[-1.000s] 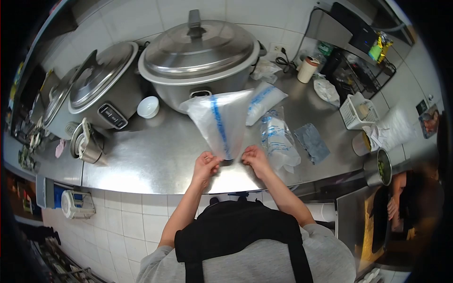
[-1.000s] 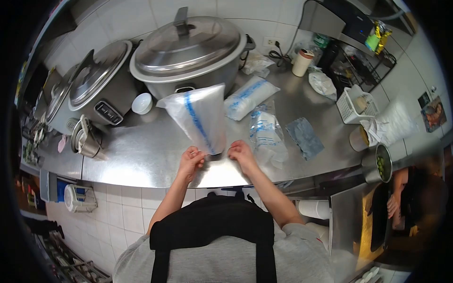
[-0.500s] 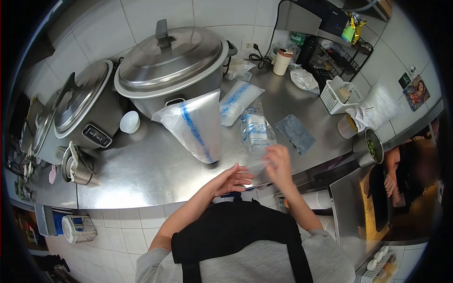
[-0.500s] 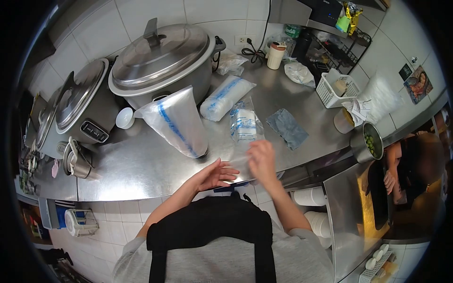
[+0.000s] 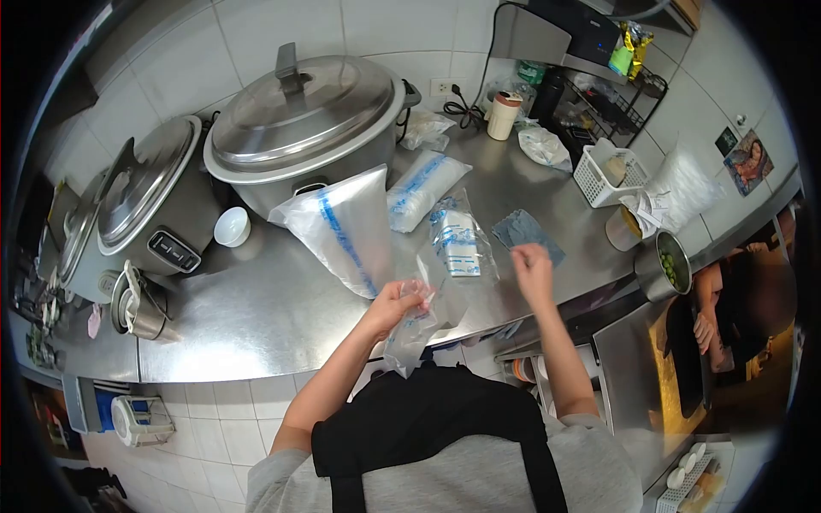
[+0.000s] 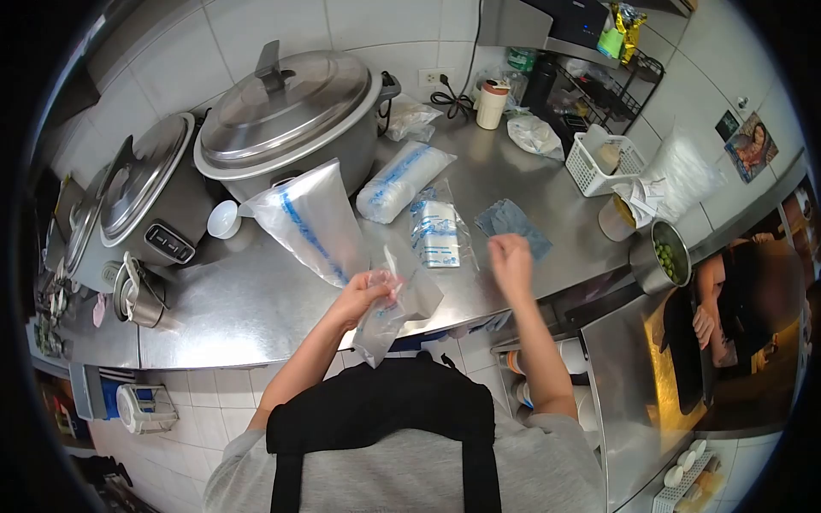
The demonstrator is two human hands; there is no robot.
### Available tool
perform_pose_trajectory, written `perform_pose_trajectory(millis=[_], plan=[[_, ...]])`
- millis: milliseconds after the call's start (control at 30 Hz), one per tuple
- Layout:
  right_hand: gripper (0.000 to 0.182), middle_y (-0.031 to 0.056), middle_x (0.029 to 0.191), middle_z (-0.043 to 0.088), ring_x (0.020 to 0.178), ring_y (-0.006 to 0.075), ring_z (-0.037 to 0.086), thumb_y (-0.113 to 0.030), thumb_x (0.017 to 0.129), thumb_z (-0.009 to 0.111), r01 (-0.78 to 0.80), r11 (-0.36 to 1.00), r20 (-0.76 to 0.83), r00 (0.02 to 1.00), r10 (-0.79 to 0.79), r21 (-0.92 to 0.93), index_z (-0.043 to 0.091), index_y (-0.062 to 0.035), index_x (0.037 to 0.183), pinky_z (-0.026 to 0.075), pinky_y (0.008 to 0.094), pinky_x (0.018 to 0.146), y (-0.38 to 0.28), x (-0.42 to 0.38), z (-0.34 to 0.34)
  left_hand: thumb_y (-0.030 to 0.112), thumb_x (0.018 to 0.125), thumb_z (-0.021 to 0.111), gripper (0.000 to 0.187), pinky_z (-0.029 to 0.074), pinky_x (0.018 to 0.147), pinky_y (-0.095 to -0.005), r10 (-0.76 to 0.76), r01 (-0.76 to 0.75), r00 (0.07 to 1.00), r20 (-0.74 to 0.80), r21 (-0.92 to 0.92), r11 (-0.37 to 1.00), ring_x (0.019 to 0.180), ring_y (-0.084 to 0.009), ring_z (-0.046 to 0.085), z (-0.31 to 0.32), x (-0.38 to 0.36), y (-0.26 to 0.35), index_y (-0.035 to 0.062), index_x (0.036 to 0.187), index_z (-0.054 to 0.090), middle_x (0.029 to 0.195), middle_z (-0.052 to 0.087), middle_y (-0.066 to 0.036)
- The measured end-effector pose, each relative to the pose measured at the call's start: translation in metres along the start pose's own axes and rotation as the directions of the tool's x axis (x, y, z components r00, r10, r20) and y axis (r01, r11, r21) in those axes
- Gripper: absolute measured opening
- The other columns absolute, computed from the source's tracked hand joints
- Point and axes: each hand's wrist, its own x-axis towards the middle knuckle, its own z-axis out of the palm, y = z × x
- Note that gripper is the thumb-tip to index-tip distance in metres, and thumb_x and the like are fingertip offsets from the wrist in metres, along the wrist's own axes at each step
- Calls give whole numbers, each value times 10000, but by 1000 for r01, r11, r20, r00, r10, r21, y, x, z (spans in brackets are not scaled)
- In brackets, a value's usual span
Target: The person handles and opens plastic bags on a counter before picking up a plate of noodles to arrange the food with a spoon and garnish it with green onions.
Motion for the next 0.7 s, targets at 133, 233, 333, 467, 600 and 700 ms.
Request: perform_pose_trajectory(millis=[133,233,333,467,600,700], plan=[[209,132,884,570,885,314,522,-139,718,628,-99,867,-38,995,93,-489,568,-32,888,408,418,761,53,8,0,113,806,548,192,422,651,-207,71,-71,997,18,36,997,699,-74,520,-14,-22,14,8,961,590,792,573,-7],[238,141,874,573,899,324,518,-106,681,648,-159,827,-16,984,179,-539,554,-35,888,423,407,755,65,13,6,159,803,584,209,403,637,-201,127,-119,988,-87,99,988,702,-64,502,-13,-46,26,12,951,595,771,565,6],[224,118,978,553,950,306,510,-126,753,580,-249,718,118,900,419,-651,550,-37,956,410,435,772,63,30,7,188,795,616,236,411,648,-203,208,-191,971,-114,145,971,713,-60,512,-12,-74,40,10,949,599,780,582,4],[264,146,982,549,865,305,540,-136,778,564,104,958,-101,986,-135,-267,556,-13,1011,423,394,777,-8,36,20,190,792,631,257,423,662,-211,237,-211,949,-208,141,967,724,-62,528,-20,-91,49,-4,958,598,818,607,-15],[457,70,952,593,828,138,555,-403,853,471,-520,493,690,674,-265,697,546,-5,1065,438,262,716,-122,4,54,171,793,631,203,421,660,-214,320,-292,876,-361,133,947,714,-62,522,-26,-101,51,3,903,599,794,599,-3],[280,53,889,601,760,98,544,-192,821,574,-756,370,829,401,-391,540,569,-8,1032,434,230,668,-180,-32,71,161,794,630,163,415,651,-215,395,-366,801,-450,154,918,701,-61,507,-36,-107,46,16,856,591,766,581,11]])
